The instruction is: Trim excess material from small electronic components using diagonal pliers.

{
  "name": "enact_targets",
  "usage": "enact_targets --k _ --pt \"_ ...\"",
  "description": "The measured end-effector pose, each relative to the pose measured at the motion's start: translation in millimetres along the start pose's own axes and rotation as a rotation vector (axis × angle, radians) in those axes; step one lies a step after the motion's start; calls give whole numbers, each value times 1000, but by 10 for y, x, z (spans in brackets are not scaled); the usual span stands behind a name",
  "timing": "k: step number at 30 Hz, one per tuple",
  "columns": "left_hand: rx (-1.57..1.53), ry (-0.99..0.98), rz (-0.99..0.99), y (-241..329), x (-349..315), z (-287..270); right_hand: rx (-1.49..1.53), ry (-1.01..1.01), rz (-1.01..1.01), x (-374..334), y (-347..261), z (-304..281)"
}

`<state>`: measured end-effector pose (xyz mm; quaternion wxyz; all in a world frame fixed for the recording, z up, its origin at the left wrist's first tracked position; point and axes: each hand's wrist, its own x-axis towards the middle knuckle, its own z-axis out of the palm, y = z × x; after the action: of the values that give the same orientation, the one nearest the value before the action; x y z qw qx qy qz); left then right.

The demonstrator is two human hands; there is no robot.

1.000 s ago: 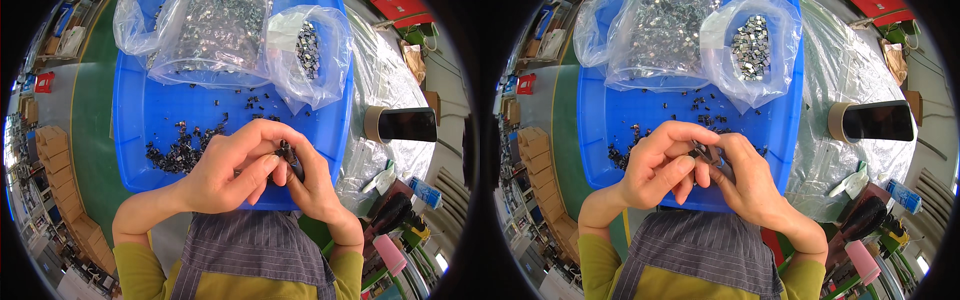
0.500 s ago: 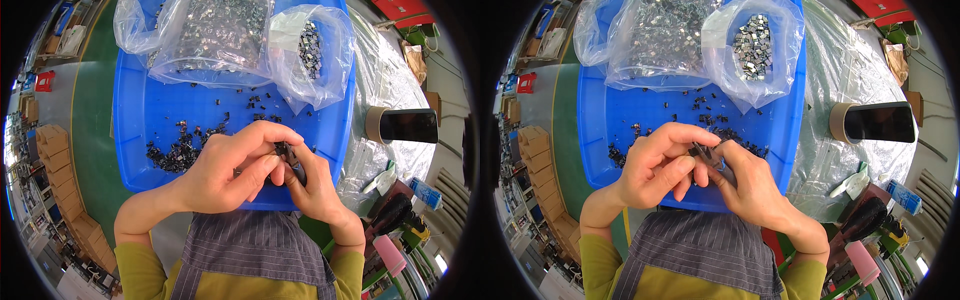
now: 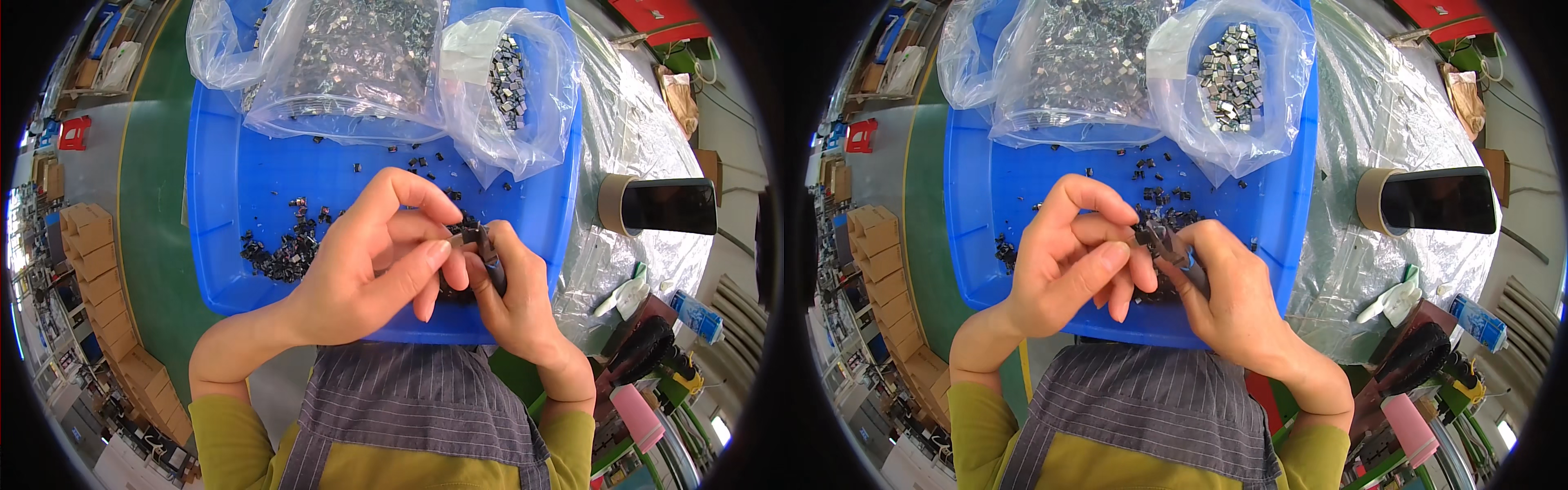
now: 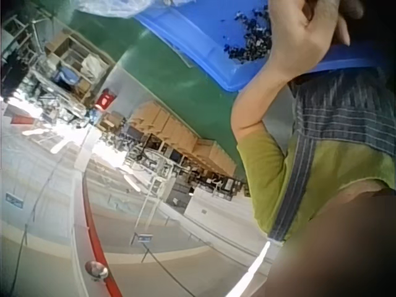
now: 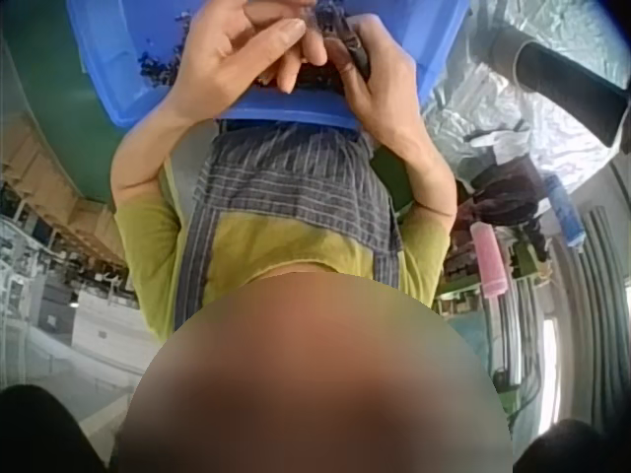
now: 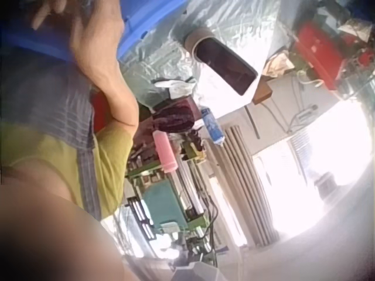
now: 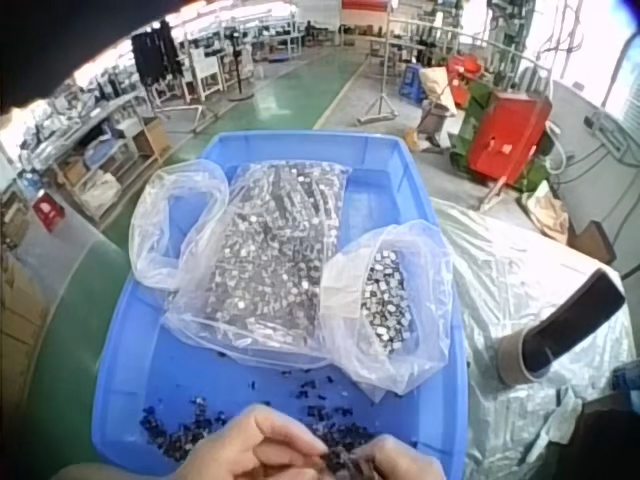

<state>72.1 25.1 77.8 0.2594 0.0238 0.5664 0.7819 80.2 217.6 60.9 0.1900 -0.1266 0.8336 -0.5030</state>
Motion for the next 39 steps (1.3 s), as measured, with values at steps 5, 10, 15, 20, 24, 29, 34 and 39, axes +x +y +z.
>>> enact_targets --k 5,10,15,20,24,29,34,39 --pt "-145 -14 -69 -6 33 -53 -46 47 -39 2 45 28" --pt "-88 22 30 -45 22 -69 -85 50 -86 30 66 35" --pt "175 61 305 -60 -23 -56 72 -17 -21 37 34 -4" --pt "558 35 595 -183 -15 -119 128 -73 -10 29 18 -29" --pt "728 51 679 -189 -7 -133 151 -89 1 25 20 -37" --pt "808 83 704 -192 -2 -119 137 -82 2 16 44 -39" --pt "833 100 704 -197 -5 -130 107 -69 -17 22 46 -31" --pt "851 85 684 -179 -16 -143 62 -52 47 19 22 -20"
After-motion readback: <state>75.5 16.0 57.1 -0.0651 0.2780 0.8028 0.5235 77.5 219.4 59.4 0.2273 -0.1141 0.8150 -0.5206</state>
